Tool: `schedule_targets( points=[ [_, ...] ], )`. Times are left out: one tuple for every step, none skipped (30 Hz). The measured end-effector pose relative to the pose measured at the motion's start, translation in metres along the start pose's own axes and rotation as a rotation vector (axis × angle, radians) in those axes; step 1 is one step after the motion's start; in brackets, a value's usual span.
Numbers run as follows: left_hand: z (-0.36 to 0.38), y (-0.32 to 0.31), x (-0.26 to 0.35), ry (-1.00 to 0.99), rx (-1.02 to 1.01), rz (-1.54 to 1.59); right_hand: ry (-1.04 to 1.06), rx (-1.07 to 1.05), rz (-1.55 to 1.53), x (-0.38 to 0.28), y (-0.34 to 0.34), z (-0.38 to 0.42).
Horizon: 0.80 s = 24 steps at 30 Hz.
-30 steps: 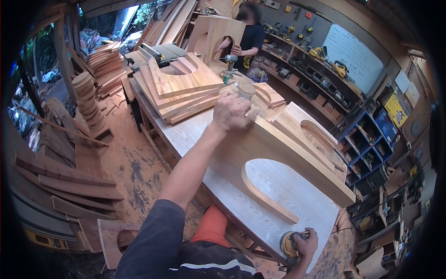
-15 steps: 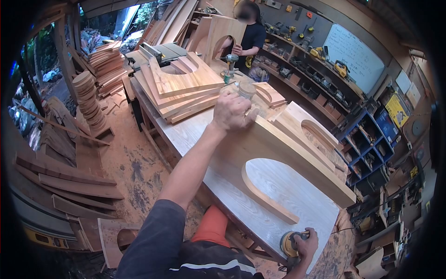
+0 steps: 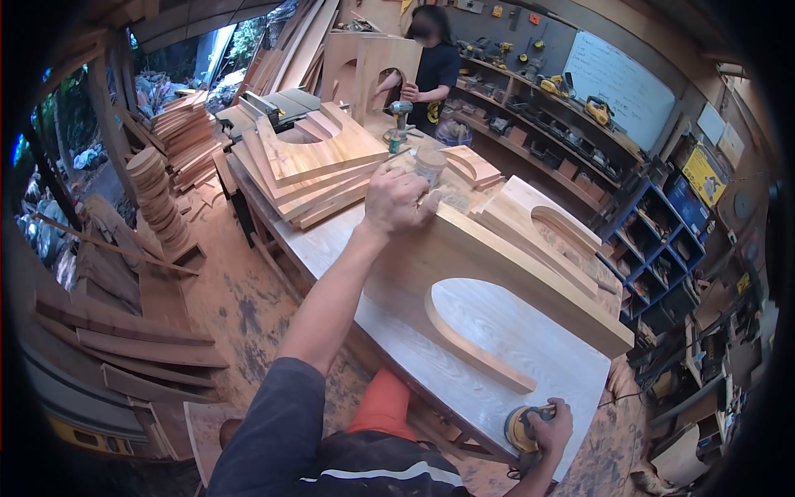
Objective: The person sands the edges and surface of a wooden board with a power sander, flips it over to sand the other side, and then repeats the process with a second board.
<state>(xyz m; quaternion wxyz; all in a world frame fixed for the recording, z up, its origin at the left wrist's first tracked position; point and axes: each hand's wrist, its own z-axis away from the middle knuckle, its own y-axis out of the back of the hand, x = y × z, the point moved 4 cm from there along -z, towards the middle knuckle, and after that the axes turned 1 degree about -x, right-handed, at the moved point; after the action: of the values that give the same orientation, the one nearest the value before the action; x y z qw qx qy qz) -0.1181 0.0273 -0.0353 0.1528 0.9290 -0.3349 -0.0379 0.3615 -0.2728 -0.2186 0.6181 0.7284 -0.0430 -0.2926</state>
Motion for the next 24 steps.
schedule_targets(
  points=[
    [0.0001, -0.0006, -0.0002, 0.011, -0.008, -0.008, -0.003, 0.003, -0.004, 0.0005, 0.0004, 0.0001],
    [0.0005, -0.0008, 0.0002, 0.005, -0.007, -0.007, -0.006, -0.002, -0.006, 0.0009, 0.0004, 0.0001],
    [-0.0004, -0.0004, 0.0007, 0.011, -0.018, -0.011, -0.005, -0.003, -0.007, 0.0008, 0.0017, -0.0008],
    [-0.0001, -0.0003, -0.0009, 0.023, -0.027, -0.018, 0.000, 0.001, -0.007, 0.0011, 0.0017, -0.0020],
    [0.0000, -0.0005, -0.0018, 0.027, -0.019, -0.022, 0.004, 0.002, -0.013, 0.0034, -0.0001, -0.0024],
    [-0.0001, -0.0006, -0.0013, 0.016, 0.006, -0.008, 0.009, 0.003, -0.018, 0.0055, -0.0010, -0.0026],
    [-0.0001, -0.0008, -0.0009, 0.005, 0.032, 0.006, 0.018, 0.008, -0.012, 0.0063, -0.0011, -0.0032],
    [-0.0001, -0.0017, -0.0014, 0.011, 0.041, 0.000, 0.012, 0.003, -0.015, 0.0072, -0.0017, -0.0038],
    [-0.0009, -0.0011, -0.0006, -0.003, 0.063, 0.009, 0.006, -0.001, -0.018, 0.0068, -0.0021, -0.0046],
    [-0.0007, -0.0001, 0.0002, -0.017, 0.082, 0.017, 0.015, 0.001, -0.012, 0.0056, -0.0010, -0.0042],
    [-0.0001, 0.0006, 0.0001, -0.010, 0.088, 0.013, 0.012, -0.005, -0.019, 0.0046, 0.0001, -0.0036],
    [-0.0006, 0.0020, 0.0011, -0.007, 0.076, 0.013, 0.009, -0.010, -0.025, 0.0035, 0.0010, -0.0034],
    [-0.0008, 0.0027, 0.0018, -0.003, 0.064, 0.014, 0.016, -0.007, -0.020, 0.0019, 0.0019, -0.0032],
    [0.0000, 0.0028, 0.0014, 0.003, 0.069, 0.011, 0.006, -0.009, -0.037, 0.0011, 0.0025, -0.0026],
    [0.0007, 0.0021, 0.0010, 0.002, 0.069, 0.010, -0.004, -0.011, -0.054, 0.0006, 0.0029, -0.0022],
    [0.0010, 0.0016, 0.0003, 0.001, 0.070, 0.010, 0.002, -0.009, -0.051, -0.0001, 0.0032, -0.0021],
    [0.0015, 0.0014, -0.0001, 0.004, 0.075, 0.007, -0.007, -0.020, -0.060, 0.0000, 0.0031, -0.0020],
    [0.0017, 0.0017, 0.0003, 0.001, 0.074, -0.002, -0.014, -0.029, -0.071, 0.0004, 0.0027, -0.0023],
    [0.0018, 0.0022, 0.0008, -0.001, 0.074, -0.010, -0.009, -0.024, -0.068, 0.0024, 0.0014, -0.0024],
    [0.0017, 0.0030, 0.0008, 0.000, 0.081, -0.012, 0.002, -0.012, -0.059, 0.0052, -0.0009, -0.0031],
    [0.0018, 0.0030, 0.0011, 0.004, 0.076, -0.014, 0.010, 0.000, -0.049, 0.0048, -0.0002, -0.0030],
    [0.0015, 0.0028, 0.0012, 0.007, 0.070, -0.016, 0.013, 0.003, -0.048, 0.0042, 0.0006, -0.0031],
    [0.0016, 0.0021, 0.0008, 0.008, 0.072, -0.017, 0.011, 0.002, -0.052, 0.0032, 0.0010, -0.0025],
    [0.0018, 0.0018, 0.0008, 0.003, 0.080, -0.012, 0.007, 0.001, -0.057, 0.0024, 0.0014, -0.0016]
  ],
)
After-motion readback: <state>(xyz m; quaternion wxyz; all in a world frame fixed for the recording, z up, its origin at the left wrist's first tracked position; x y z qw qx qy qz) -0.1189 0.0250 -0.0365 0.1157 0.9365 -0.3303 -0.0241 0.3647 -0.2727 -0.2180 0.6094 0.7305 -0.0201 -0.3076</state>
